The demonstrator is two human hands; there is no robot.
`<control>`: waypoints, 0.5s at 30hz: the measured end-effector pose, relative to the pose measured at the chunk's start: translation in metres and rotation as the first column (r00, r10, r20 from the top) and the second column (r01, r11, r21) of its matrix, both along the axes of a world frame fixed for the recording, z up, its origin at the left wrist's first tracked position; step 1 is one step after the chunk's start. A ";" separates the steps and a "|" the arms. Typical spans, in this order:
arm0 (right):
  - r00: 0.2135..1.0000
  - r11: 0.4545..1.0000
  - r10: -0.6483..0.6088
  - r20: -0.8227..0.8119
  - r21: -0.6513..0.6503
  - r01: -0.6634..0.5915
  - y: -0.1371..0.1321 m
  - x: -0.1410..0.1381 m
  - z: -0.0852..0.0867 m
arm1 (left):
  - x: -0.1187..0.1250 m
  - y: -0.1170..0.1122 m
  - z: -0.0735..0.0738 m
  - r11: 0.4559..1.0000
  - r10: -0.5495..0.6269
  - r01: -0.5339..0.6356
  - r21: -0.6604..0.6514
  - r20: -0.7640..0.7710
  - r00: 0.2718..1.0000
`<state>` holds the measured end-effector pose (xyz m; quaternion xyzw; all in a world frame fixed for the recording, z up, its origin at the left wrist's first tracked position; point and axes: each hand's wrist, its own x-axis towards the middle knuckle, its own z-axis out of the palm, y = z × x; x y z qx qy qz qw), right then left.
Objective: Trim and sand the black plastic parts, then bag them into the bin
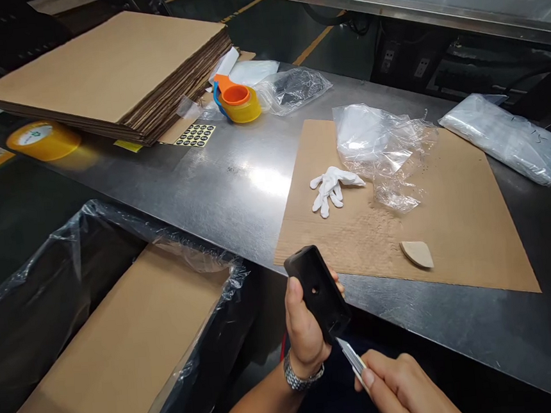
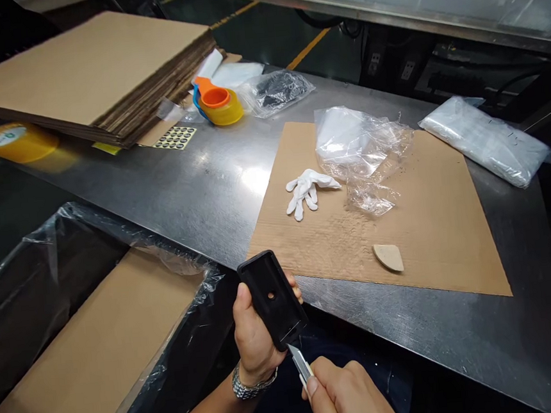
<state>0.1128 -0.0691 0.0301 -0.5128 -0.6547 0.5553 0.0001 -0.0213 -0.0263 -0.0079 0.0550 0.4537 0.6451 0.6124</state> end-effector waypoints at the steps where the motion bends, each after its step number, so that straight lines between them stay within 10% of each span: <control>1: 1.000 1.000 -0.009 -0.003 0.012 0.009 -0.001 0.000 0.000 | 0.000 0.000 0.000 1.000 0.005 -0.005 -0.001 -0.009 1.000; 15: 0.989 0.983 -0.109 -0.103 -0.156 0.092 -0.003 -0.004 -0.003 | 0.003 -0.002 0.002 0.996 0.075 -0.077 0.048 0.042 0.996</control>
